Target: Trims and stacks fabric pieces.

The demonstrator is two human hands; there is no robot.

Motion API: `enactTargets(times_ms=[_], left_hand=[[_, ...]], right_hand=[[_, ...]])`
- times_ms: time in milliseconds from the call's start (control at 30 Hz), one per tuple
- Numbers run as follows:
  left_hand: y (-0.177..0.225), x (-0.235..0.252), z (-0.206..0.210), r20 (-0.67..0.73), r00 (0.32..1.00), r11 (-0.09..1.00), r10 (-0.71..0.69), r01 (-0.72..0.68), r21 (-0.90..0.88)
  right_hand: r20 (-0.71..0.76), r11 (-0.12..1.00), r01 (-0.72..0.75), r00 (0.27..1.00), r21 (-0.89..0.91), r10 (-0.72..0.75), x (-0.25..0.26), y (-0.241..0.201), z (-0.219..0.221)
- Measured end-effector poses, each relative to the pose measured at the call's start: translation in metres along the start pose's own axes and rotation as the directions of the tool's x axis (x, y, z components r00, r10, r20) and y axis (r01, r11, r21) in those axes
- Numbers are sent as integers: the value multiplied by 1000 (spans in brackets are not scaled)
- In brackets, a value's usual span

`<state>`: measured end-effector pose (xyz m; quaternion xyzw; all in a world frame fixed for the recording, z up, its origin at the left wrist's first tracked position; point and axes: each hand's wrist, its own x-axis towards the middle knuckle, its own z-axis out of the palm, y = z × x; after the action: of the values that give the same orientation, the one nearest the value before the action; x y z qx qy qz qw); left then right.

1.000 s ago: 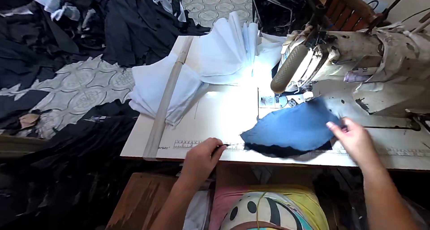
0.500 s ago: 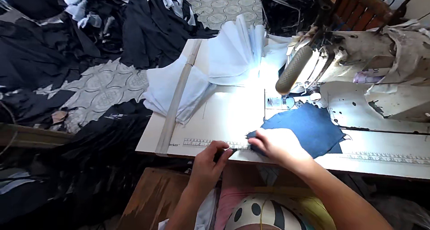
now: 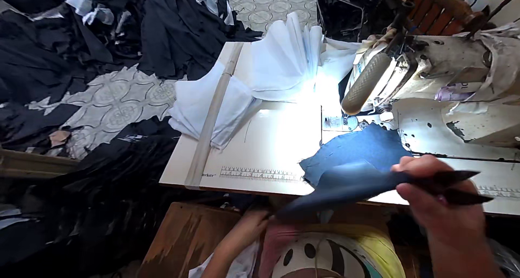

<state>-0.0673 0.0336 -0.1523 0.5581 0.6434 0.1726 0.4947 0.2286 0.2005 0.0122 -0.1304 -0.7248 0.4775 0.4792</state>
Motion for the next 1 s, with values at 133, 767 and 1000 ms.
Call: enactTargets(times_ms=[133,767,1000], left_hand=[[12,-54,-38,-390,868,910,308,-388,-146],[104,27,-47,-453,727,794,517,-209,571],[105,17,-42,-526,661,824,535,-270,498]], right_hand=[[-221,982,-190,957,24,190,-7,11,-32],[-181,382,-234,969,-894,170,-6,30,-11],[322,488,-75,663,-870,676,27,58,63]])
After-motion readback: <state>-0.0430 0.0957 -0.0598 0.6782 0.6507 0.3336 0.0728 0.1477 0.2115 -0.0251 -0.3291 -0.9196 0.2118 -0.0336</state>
